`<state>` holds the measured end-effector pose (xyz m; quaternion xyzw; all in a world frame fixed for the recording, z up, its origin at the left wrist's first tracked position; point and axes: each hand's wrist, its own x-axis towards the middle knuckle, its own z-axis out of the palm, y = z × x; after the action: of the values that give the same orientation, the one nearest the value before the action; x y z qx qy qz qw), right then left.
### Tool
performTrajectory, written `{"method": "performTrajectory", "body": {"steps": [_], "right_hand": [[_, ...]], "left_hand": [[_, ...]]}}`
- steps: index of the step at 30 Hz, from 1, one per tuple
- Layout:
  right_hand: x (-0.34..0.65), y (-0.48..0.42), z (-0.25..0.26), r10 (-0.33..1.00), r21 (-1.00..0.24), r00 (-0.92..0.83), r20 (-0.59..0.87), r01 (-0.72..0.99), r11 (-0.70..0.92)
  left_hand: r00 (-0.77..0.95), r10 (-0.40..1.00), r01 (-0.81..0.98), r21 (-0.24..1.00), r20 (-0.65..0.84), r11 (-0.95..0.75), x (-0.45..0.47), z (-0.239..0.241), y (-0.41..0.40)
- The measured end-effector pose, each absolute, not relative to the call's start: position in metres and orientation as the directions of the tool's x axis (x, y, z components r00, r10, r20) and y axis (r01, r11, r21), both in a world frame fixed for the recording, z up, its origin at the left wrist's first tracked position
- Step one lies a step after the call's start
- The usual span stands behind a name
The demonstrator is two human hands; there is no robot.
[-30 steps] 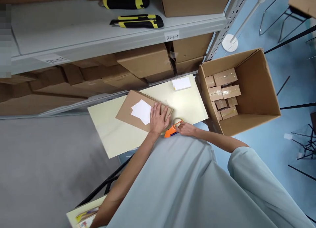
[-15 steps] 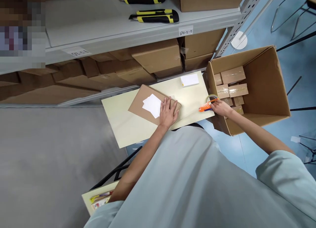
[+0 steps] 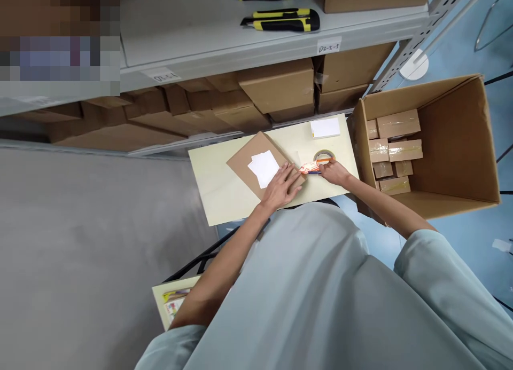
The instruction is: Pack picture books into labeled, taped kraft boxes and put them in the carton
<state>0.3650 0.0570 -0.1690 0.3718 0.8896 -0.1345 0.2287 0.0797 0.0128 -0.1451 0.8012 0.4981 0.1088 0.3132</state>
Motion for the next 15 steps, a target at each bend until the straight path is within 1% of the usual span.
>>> {"method": "performTrajectory", "body": {"steps": [1,2,3,4,5,6,7,9,13,15], "right_hand": [[0.363,0.051,-0.170,0.599,-0.084,-0.622,-0.505,0.726,0.683],[0.361,0.046,-0.172,0.599,-0.094,-0.626,-0.500,0.727,0.681],[0.358,0.041,-0.173,0.597,-0.101,-0.632,-0.494,0.723,0.683],[0.355,0.037,-0.174,0.592,-0.107,-0.641,-0.489,0.717,0.689],[0.351,0.033,-0.175,0.587,-0.113,-0.650,-0.483,0.711,0.695],[0.347,0.030,-0.177,0.581,-0.122,-0.661,-0.475,0.703,0.700],[0.344,0.027,-0.178,0.573,-0.136,-0.672,-0.468,0.696,0.705],[0.338,0.022,-0.179,0.557,-0.170,-0.692,-0.459,0.684,0.710],[0.328,0.012,-0.180,0.514,-0.210,-0.725,-0.459,0.651,0.729],[0.320,0.007,-0.180,0.489,-0.228,-0.740,-0.461,0.632,0.741]], "left_hand": [[0.364,0.921,0.771,0.600,-0.138,-0.214,0.072,-0.143,0.015],[0.183,0.974,0.811,0.581,-0.134,-0.073,0.063,-0.142,0.018],[-0.034,0.991,0.823,0.559,-0.131,0.102,0.054,-0.141,0.022],[-0.241,0.962,0.797,0.539,-0.130,0.273,0.045,-0.141,0.026],[-0.395,0.908,0.751,0.522,-0.138,0.405,0.038,-0.142,0.031],[-0.480,0.864,0.713,0.506,-0.152,0.485,0.031,-0.143,0.035],[-0.510,0.845,0.700,0.492,-0.164,0.518,0.026,-0.144,0.039],[-0.462,0.873,0.740,0.474,-0.160,0.478,0.023,-0.146,0.046],[-0.209,0.971,0.848,0.474,-0.111,0.237,0.038,-0.145,0.062],[-0.131,0.986,0.873,0.460,-0.104,0.165,0.055,-0.145,0.070]]}}
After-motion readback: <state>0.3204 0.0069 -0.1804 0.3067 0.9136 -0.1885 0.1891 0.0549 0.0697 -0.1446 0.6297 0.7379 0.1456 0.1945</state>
